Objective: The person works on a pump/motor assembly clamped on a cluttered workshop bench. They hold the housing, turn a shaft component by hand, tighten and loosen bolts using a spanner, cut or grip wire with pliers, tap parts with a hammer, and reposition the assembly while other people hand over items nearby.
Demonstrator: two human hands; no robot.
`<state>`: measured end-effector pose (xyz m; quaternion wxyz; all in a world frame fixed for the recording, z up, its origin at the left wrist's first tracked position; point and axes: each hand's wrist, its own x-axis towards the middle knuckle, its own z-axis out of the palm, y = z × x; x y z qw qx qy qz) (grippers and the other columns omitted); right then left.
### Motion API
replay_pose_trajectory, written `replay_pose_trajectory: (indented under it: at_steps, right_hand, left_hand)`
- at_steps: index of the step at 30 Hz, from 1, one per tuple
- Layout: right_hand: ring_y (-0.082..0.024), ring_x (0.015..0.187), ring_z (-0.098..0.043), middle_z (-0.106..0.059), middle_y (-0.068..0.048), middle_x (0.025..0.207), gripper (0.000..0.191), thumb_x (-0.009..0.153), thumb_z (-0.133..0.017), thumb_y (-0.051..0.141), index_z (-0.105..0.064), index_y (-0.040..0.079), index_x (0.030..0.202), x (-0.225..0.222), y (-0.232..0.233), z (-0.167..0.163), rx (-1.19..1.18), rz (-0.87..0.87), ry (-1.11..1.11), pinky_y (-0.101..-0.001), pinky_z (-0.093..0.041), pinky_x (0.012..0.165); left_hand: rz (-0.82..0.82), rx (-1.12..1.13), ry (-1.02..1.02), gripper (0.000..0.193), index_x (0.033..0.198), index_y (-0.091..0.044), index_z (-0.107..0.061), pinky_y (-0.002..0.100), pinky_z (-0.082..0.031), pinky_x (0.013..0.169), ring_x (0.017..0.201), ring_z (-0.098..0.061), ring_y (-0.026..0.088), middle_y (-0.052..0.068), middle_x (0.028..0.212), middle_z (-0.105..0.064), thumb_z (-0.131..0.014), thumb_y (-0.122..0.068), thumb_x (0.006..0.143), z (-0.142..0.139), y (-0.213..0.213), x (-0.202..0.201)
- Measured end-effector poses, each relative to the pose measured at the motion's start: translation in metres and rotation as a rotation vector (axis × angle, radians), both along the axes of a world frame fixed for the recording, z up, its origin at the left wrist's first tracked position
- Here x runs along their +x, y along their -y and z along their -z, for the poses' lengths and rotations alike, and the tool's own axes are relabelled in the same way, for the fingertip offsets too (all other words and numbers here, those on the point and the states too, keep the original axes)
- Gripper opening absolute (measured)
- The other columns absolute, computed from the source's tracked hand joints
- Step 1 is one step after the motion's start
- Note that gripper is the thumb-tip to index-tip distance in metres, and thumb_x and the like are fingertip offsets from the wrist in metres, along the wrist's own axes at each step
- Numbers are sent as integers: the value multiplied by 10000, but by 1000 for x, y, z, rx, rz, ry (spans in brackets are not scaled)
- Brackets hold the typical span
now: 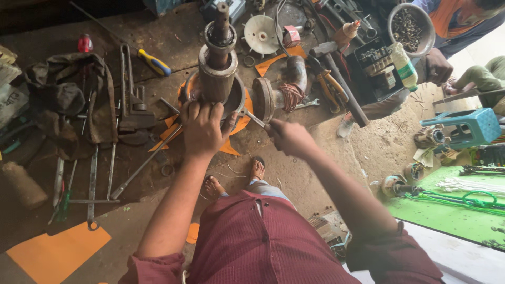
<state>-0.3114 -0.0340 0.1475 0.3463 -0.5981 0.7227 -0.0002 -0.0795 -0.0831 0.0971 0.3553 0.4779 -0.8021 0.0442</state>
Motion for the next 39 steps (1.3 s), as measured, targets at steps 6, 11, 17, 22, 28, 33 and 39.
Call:
replay_pose_trajectory:
  at_steps: [6, 11, 17, 22, 28, 33, 39]
  right_hand:
    - [-243, 763, -786, -787, -70, 885, 284, 1005, -503, 339, -610, 122, 1155, -25, -24, 20, -24, -16, 216, -401, -605, 723]
    - [-294, 963, -743, -783, -134, 1014, 360, 948, -609, 277, -676, 124, 1266, -87, -12, 21, -100, -265, 79, -418, -572, 841]
    - [-346, 1287, -533, -591, -169, 1346, 852, 687, -812, 332, -491, 112, 1445, -113, 47, 22, -531, -286, -366, -478, -412, 1058]
    - [-401, 1242, -483, -548, -215, 1261, 1018, 597, -892, 463, -448, 89, 1433, -78, 85, 50, -572, -604, -358, -542, -318, 1116]
    - [-360, 1311, -485, -566, -151, 1307, 931, 618, -873, 541, -545, 41, 1331, -86, 114, 71, -468, -722, -391, -488, -358, 1129]
    - [-360, 1262, -536, -642, -95, 1309, 541, 687, -768, 356, -679, 87, 1148, -102, 124, 77, -739, -779, -17, -504, -391, 1045]
    - [-295, 964, -655, -732, -46, 989, 178, 965, -655, 274, -777, 145, 946, -62, 104, 99, -887, -54, -189, -421, -469, 938]
  left_hand:
    - [43, 44, -99, 281, 1098, -74, -635, 576, -383, 1066, 1145, -559, 387, 159, 1164, -605, -673, -328, 986, -7, -37, -30]
    - [537, 98, -202, 344, 1216, -43, -622, 507, -392, 1149, 1257, -570, 352, 167, 1333, -567, -681, -287, 980, 1, -66, -96]
    - [580, 279, 128, 535, 1087, -54, -724, 481, -429, 998, 1040, -622, 320, 146, 1029, -697, -584, -543, 919, -1, -64, -135]
    - [612, 461, 230, 646, 744, -73, -758, 435, -453, 855, 895, -651, 301, 132, 797, -718, -577, -674, 896, -2, -55, -148]
    - [518, 417, 216, 570, 670, -118, -747, 423, -453, 848, 788, -665, 261, 91, 695, -705, -578, -610, 904, 11, -62, -154]
    - [537, 378, 204, 544, 673, -127, -736, 422, -449, 829, 783, -666, 258, 103, 709, -708, -636, -605, 914, 11, -60, -153]
    - [614, 395, 114, 392, 684, -129, -725, 425, -446, 810, 790, -652, 261, 84, 705, -701, -707, -506, 791, 10, -56, -145]
